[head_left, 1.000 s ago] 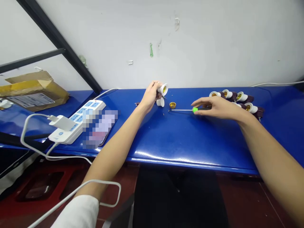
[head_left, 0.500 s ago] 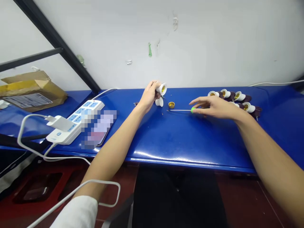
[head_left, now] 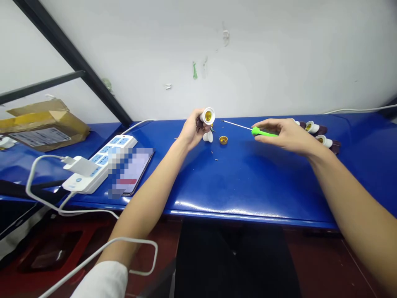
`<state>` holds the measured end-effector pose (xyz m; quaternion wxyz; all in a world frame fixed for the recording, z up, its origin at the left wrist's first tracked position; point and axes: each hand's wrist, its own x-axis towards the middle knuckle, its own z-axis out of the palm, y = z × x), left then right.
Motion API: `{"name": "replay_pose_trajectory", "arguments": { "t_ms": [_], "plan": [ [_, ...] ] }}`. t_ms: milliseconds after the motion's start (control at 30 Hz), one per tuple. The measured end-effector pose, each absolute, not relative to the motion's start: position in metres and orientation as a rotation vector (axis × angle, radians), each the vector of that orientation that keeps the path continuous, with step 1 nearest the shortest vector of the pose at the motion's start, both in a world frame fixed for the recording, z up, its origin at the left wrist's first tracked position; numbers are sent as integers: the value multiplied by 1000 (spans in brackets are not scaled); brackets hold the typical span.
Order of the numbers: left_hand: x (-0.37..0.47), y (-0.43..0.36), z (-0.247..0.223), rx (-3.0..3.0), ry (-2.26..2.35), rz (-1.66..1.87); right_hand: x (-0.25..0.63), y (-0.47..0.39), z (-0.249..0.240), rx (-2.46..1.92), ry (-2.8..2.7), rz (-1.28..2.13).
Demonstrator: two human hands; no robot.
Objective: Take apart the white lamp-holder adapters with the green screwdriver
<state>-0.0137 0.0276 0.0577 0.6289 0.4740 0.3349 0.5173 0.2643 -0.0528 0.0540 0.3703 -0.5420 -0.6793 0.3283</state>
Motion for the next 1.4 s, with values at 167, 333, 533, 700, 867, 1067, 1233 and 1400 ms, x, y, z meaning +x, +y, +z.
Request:
{"name": "replay_pose_trajectory", "arguments": {
  "t_ms": [167, 333, 533, 700, 867, 1067, 1233, 1400],
  "plan": [
    [-16, 25, 62, 1014, 761, 1153, 263, -57, 62, -1345, -1578, 875],
    [-17, 25, 60, 1023, 742, 1113, 261, -60, 67, -1296, -1608, 892],
    [-18, 27, 56, 1117, 714, 1090, 258, -61, 68, -1326, -1744, 911],
    [-15, 25, 57, 1210, 739, 1120, 254, -63, 70, -1342, -1815, 821],
    [-12, 24, 57, 1202, 799, 1127, 250, -65, 71, -1332, -1872, 719],
    [-11, 26, 53, 1246, 774, 1165, 245, -68, 70, -1314, -1933, 554],
    [-5, 20, 58, 1229, 813, 1163, 244, -68, 71, -1309, -1945, 518],
    [-3, 18, 61, 1189, 854, 1167, 244, -69, 72, -1329, -1930, 516]
  ]
}}
